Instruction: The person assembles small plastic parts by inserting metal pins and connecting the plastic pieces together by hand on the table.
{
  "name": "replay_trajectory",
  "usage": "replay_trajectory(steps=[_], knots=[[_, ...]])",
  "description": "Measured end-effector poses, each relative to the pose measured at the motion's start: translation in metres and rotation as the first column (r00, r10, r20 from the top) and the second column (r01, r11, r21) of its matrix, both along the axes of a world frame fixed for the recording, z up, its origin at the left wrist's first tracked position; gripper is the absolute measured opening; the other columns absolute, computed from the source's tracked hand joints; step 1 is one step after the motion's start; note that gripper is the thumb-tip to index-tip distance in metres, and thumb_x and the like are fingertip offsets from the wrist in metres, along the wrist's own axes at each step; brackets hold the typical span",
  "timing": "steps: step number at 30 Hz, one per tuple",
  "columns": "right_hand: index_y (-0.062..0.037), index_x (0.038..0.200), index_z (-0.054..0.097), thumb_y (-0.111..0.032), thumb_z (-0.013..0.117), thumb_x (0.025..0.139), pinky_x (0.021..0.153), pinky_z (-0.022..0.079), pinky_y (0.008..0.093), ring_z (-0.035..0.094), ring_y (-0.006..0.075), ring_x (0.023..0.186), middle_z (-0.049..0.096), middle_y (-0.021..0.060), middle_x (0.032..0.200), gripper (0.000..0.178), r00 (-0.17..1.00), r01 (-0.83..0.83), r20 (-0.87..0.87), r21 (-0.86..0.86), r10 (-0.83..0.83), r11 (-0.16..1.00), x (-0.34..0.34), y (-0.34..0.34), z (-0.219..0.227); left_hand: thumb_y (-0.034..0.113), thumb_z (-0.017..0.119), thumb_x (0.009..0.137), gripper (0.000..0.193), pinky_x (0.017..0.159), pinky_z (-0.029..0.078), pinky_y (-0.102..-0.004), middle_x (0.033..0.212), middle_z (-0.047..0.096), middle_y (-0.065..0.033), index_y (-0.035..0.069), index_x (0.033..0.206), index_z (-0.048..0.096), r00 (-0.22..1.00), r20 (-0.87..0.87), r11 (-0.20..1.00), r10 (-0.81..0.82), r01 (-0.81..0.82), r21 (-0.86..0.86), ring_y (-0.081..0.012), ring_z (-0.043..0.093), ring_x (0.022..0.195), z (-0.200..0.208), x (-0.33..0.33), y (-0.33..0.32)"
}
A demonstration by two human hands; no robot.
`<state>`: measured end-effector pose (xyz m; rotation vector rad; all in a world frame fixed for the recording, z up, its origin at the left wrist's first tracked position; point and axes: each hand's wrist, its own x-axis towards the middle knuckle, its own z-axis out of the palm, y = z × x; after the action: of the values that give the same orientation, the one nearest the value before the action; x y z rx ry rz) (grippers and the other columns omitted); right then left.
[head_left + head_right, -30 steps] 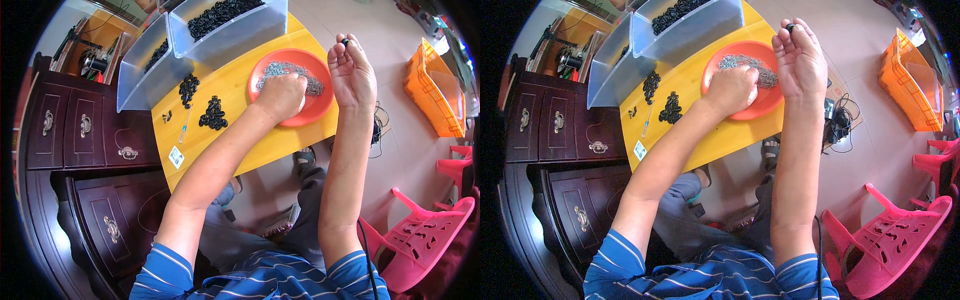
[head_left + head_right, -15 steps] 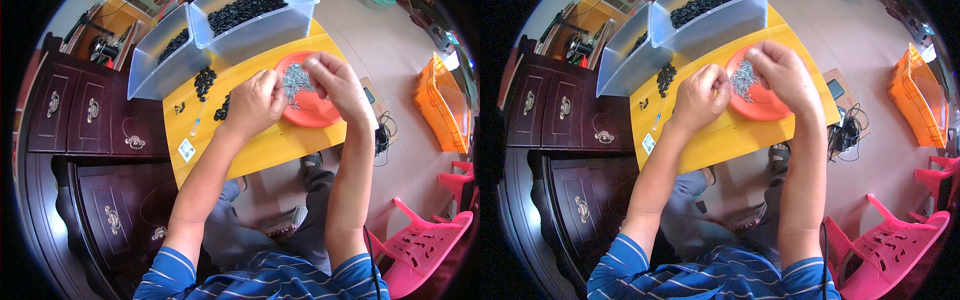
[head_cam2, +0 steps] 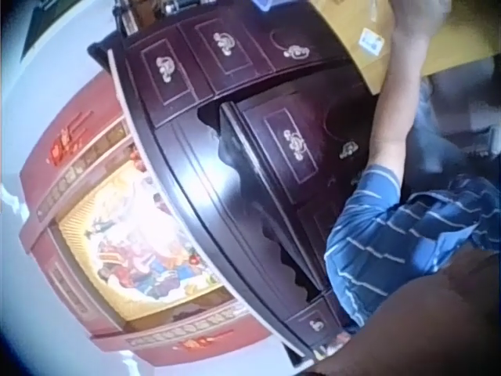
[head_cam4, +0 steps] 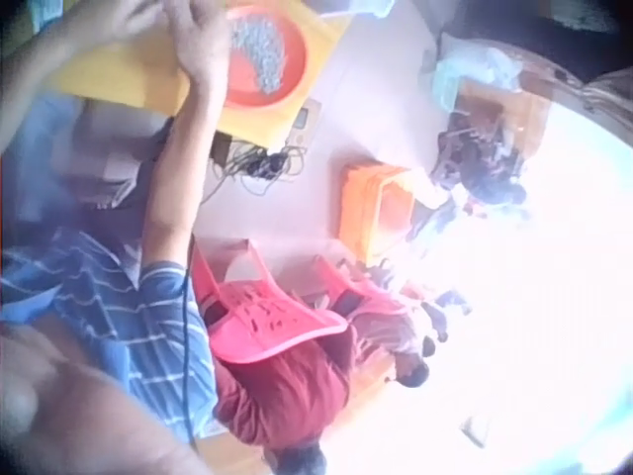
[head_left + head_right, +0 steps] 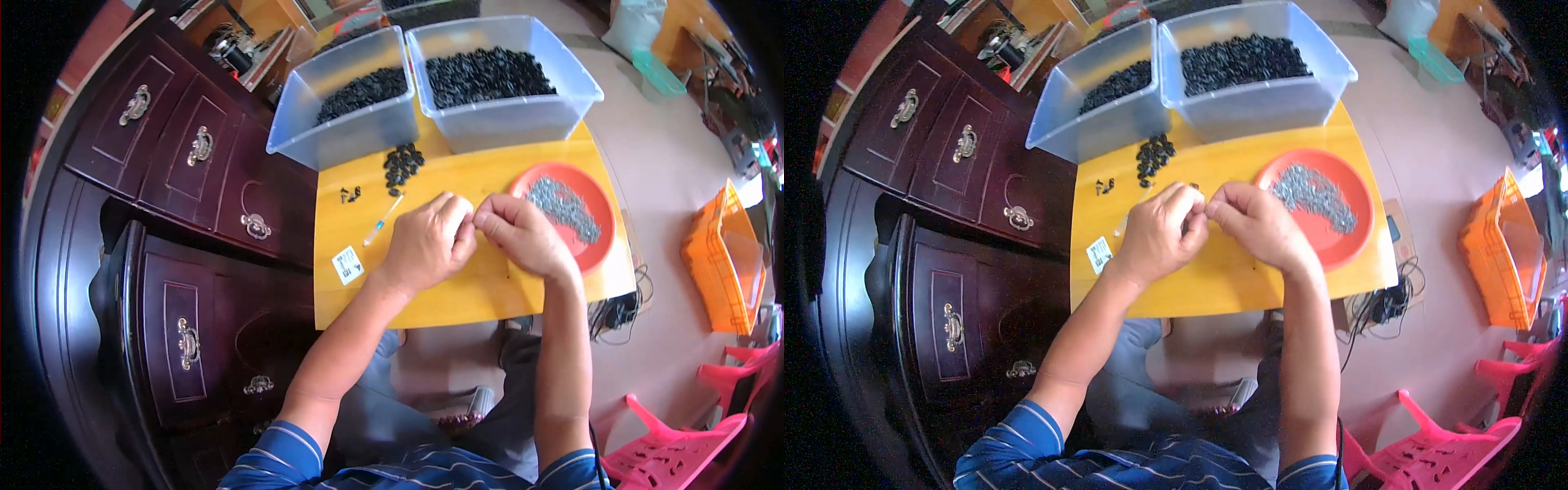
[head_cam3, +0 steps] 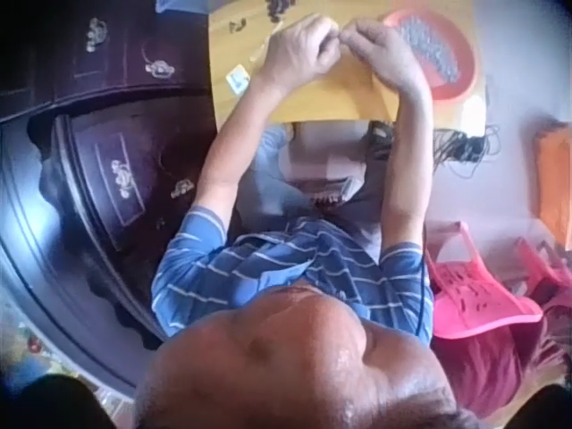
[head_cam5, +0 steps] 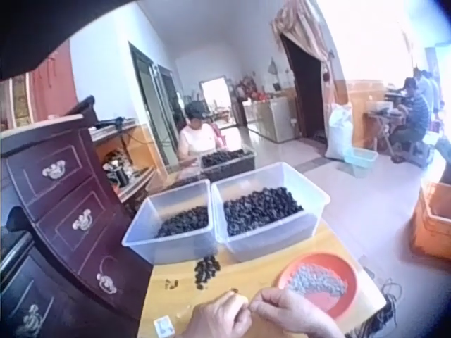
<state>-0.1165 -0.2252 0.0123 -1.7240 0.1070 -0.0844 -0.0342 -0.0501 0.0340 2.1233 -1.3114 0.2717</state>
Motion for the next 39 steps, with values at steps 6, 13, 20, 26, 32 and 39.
replay_trajectory(steps=[6,13,20,26,32,39], knots=[[-0.0072,0.092,0.062,-0.026,0.061,0.104,0.054,0.038,0.0201,0.045,0.0028,0.062,0.051,-0.0066,0.071,0.023,0.998,-0.012,0.066,0.286,-0.007,0.958,0.017,0.032,-0.006,-0.002,0.073,0.087,0.012,0.056,0.049,-0.0277,0.08,0.065,-0.0074,0.002,0.095,0.065,0.983,-0.178,0.956,0.041,-0.091,-0.28,-0.0141,0.063,0.062,-0.002,-0.004,0.022],[-0.0076,0.091,0.062,-0.026,0.063,0.103,0.052,0.034,0.0196,0.043,0.002,0.059,0.049,-0.0074,0.069,0.022,1.0,0.001,-0.007,0.229,0.001,0.973,0.02,0.047,-0.007,0.002,0.07,0.091,0.006,0.057,0.049,-0.0283,0.077,0.065,-0.008,0.001,0.093,0.065,0.959,-0.277,0.939,0.051,-0.141,-0.313,-0.0142,0.062,0.063,-0.028,0.005,0.04],[-0.003,0.092,0.064,-0.019,0.065,0.099,0.064,0.045,0.0253,0.053,0.0064,0.07,0.059,-0.0013,0.075,0.018,0.998,0.036,0.04,0.051,-0.038,0.998,0.025,0.063,-0.006,0.011,0.062,0.097,0.01,0.066,0.05,-0.0375,0.079,0.064,-0.0147,0.001,0.097,0.061,0.89,-0.457,0.948,0.016,-0.159,-0.276,-0.0297,0.063,0.071,-0.029,0.009,0.056],[-0.0026,0.094,0.064,-0.016,0.066,0.096,0.066,0.053,0.0369,0.066,0.0269,0.069,0.067,0.0138,0.076,0.014,0.981,0.102,0.188,-0.246,-0.056,0.964,0.025,0.073,-0.001,0.017,0.055,0.103,0.017,0.056,0.043,-0.0252,0.071,0.056,0.0009,0.003,0.094,0.058,0.702,-0.709,0.941,-0.065,-0.194,-0.279,-0.007,0.052,0.061,-0.04,0.013,0.064],[-0.0014,0.093,0.063,-0.014,0.064,0.099,0.066,0.051,0.0319,0.061,0.0153,0.068,0.065,0.0078,0.075,0.014,0.966,0.102,0.257,-0.32,-0.017,0.942,0.018,0.073,0.001,0.012,0.052,0.101,0.015,0.062,0.045,-0.0325,0.07,0.055,-0.0055,0.001,0.091,0.056,0.688,-0.721,0.951,-0.079,-0.165,-0.262,-0.0136,0.052,0.065,-0.039,0.011,0.064],[-0.0004,0.093,0.064,-0.013,0.062,0.099,0.064,0.049,0.03,0.054,0.0109,0.068,0.063,0.0037,0.074,0.014,0.997,-0.027,0.07,-0.24,0.045,0.97,0.003,0.064,0.007,0.01,0.054,0.099,0.014,0.062,0.044,-0.0323,0.07,0.055,-0.0055,0.001,0.089,0.056,0.666,-0.731,0.962,-0.15,-0.074,-0.264,-0.0135,0.051,0.065,-0.035,0.005,0.068]])
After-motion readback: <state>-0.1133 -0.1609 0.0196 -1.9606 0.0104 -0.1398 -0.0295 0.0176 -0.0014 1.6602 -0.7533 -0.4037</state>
